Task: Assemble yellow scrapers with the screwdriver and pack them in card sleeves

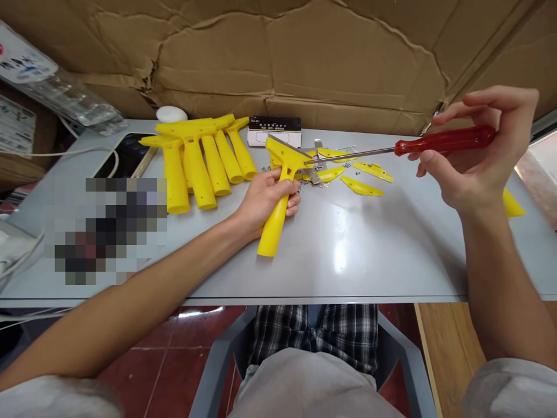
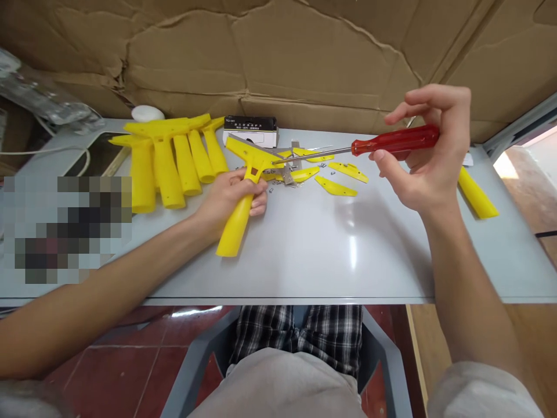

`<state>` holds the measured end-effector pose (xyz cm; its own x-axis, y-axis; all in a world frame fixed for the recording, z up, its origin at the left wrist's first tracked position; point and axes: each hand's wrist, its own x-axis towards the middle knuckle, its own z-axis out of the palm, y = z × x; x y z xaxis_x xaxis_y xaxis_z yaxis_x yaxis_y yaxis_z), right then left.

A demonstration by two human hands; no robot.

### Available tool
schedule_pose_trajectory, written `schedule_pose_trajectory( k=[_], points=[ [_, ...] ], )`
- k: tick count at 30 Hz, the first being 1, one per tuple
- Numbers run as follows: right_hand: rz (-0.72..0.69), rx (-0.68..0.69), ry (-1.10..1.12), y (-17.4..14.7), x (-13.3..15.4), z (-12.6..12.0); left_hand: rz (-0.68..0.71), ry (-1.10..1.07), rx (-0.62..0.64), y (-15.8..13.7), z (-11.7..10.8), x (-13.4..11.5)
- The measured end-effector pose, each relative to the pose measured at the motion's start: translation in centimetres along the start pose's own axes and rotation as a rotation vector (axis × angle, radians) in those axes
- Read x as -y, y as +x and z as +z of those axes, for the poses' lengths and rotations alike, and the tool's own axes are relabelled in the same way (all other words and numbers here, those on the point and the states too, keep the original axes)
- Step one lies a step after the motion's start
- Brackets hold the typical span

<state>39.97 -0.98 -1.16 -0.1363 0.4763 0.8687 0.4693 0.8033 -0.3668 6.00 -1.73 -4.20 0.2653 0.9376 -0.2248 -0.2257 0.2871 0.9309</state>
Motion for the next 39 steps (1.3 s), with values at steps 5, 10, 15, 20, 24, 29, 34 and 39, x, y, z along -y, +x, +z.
schedule_pose_trajectory(
  k=[5,10,15,20,24,29,34,39],
  points=[
    [-0.033,-0.038,-0.079,0.2,-0.1,0.2,0.003,0.002,0.011,0.1,-0.1,0.1],
    [0.007,-0.066,-0.063,-0.2,-0.5,0.2,0.005,0.0,0.014,0.1,-0.2,0.2],
    [-0.053,-0.118,0.001,0.0,0.2,0.5,-0.006,-0.003,0.018,-0.1,0.0,0.1],
    [-0.05,-0.12,0.033,0.3,0.7,1.0,-0.004,-0.012,0.017,-0.1,0.0,0.0],
    [-0.054,-0.133,0.048,0.3,0.7,1.1,-0.006,-0.003,0.022,0.0,-0.1,0.1],
    [-0.01,-0.137,0.006,0.2,0.8,0.9,0.004,0.003,0.027,0.1,-0.2,0.3],
    [0.064,-0.069,0.088,0.2,0.6,0.5,0.013,0.009,0.034,0.1,-0.3,0.5],
    [0.068,-0.025,0.144,0.0,0.4,0.3,-0.005,0.008,0.021,0.1,-0.2,0.3]
  ],
)
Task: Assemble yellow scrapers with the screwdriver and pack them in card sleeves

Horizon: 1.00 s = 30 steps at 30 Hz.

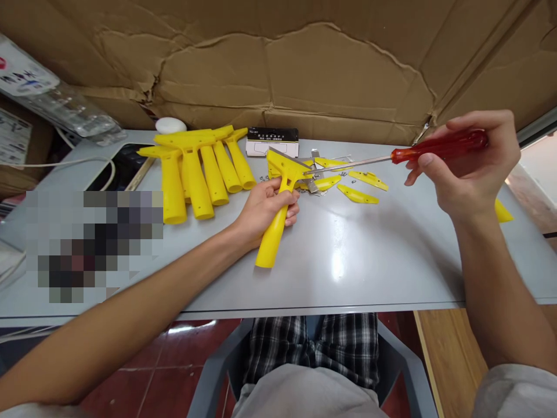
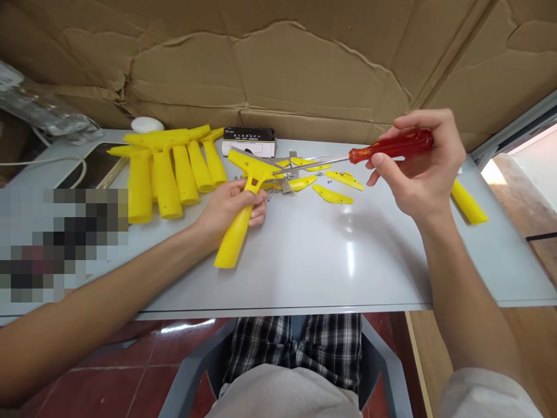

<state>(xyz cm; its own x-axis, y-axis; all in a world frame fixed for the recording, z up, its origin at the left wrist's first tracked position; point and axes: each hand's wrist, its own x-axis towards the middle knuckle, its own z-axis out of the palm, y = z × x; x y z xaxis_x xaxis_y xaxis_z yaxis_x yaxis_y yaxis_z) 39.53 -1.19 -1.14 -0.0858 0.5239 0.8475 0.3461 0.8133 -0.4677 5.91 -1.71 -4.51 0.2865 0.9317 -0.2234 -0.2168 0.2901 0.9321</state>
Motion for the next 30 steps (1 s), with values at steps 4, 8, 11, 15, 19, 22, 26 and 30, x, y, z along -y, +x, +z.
schedule_pose_trajectory(
  k=[4,8,11,15,19,22,26,30],
  points=[
    [-0.026,-0.055,-0.047,0.0,0.0,0.1,-0.013,-0.003,0.006,-0.1,0.0,-0.1],
    [0.003,-0.069,-0.075,0.1,0.1,0.1,-0.013,-0.004,0.002,-0.1,0.0,0.0],
    [-0.009,-0.038,-0.048,0.1,-0.2,0.0,-0.013,-0.008,0.0,0.0,0.0,0.0],
    [-0.013,-0.045,-0.049,0.0,-1.0,-0.2,0.002,-0.018,0.013,0.0,0.0,0.1],
    [-0.006,-0.069,-0.014,0.0,-1.2,-0.1,0.0,-0.019,0.018,-0.1,0.0,0.2],
    [0.008,-0.037,0.047,0.1,-0.9,0.0,-0.001,-0.016,0.018,0.0,0.0,0.2],
    [0.02,-0.018,0.048,0.2,-0.7,0.1,0.008,-0.024,0.012,0.1,0.0,0.1],
    [-0.022,-0.048,0.032,0.1,-1.0,-0.2,0.002,-0.022,0.007,0.1,0.0,0.1]
  ],
)
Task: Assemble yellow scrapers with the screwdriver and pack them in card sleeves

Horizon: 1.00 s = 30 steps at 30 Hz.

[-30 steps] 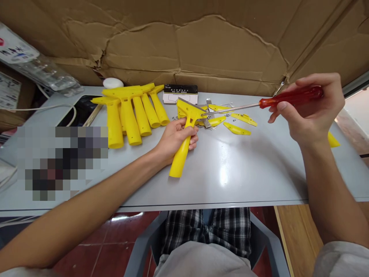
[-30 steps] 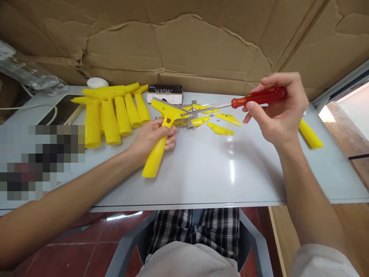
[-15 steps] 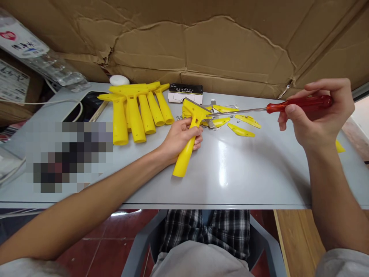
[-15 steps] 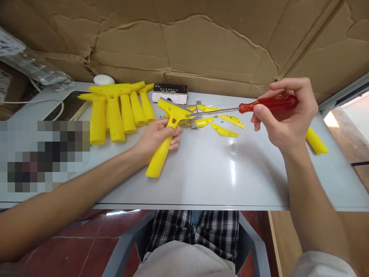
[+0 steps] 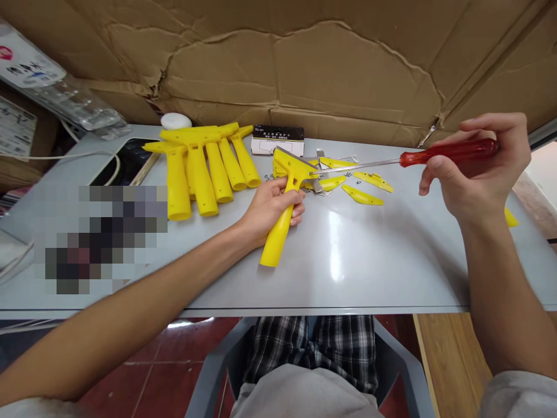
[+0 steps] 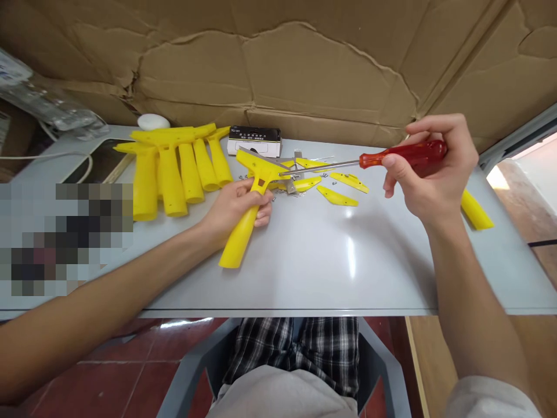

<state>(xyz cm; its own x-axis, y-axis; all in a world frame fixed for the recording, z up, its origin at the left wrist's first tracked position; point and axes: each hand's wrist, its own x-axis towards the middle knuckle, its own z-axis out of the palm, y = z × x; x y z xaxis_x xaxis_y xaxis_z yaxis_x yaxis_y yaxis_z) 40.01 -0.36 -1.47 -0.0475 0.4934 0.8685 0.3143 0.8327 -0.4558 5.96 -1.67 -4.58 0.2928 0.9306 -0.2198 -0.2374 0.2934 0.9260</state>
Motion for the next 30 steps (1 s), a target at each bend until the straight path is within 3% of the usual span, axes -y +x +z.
schedule_pose_trajectory(
  k=[4,12,20,30],
  points=[
    [0.009,-0.033,-0.076,-0.1,0.1,-0.2,-0.009,0.016,0.008,-0.1,0.0,-0.1],
    [-0.02,0.014,0.004,0.2,0.8,0.6,0.012,0.008,-0.008,0.1,0.0,-0.1],
    [0.043,-0.04,-0.201,-0.3,0.0,0.0,-0.029,0.0,-0.018,0.0,-0.1,-0.2],
    [0.049,0.034,-0.044,0.0,0.4,0.3,-0.052,-0.006,-0.047,-0.1,0.1,-0.6]
  ],
)
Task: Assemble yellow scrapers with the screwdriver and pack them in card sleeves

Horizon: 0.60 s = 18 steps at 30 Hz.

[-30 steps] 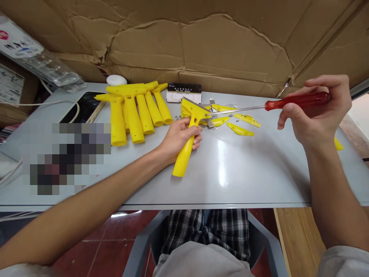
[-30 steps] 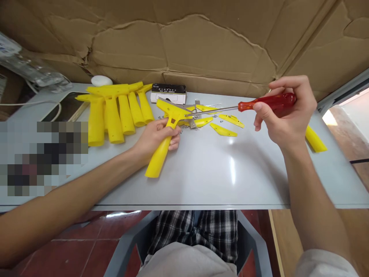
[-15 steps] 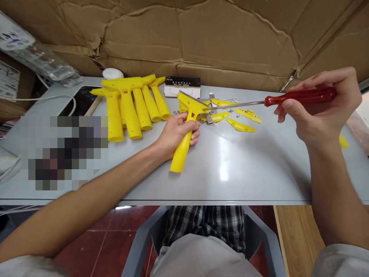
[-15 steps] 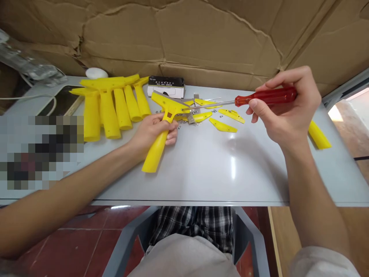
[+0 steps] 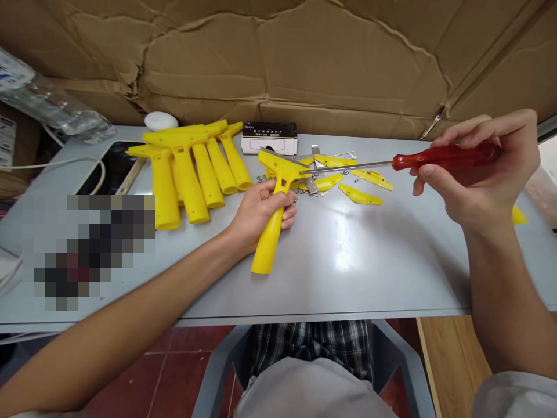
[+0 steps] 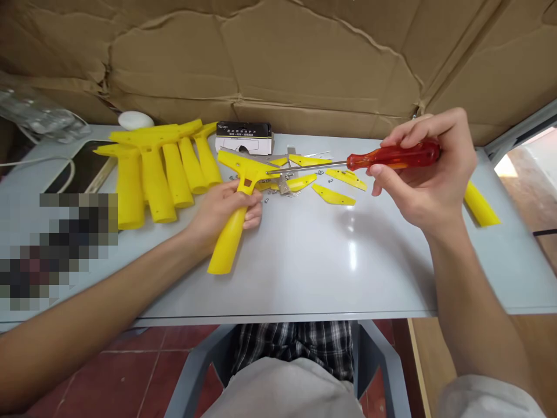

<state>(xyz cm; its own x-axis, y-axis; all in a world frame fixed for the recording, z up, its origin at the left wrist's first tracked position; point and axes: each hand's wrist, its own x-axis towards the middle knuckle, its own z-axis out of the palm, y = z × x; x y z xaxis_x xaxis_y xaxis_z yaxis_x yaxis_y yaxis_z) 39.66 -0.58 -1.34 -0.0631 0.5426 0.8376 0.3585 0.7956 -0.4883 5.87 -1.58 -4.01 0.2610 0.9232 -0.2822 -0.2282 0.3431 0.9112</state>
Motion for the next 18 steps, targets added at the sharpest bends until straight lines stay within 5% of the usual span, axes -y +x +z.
schedule_pose_trajectory(
  k=[18],
  points=[
    [0.013,-0.012,-0.022,0.2,1.7,-0.2,0.049,0.073,0.025,0.0,-0.3,0.9]
  ],
)
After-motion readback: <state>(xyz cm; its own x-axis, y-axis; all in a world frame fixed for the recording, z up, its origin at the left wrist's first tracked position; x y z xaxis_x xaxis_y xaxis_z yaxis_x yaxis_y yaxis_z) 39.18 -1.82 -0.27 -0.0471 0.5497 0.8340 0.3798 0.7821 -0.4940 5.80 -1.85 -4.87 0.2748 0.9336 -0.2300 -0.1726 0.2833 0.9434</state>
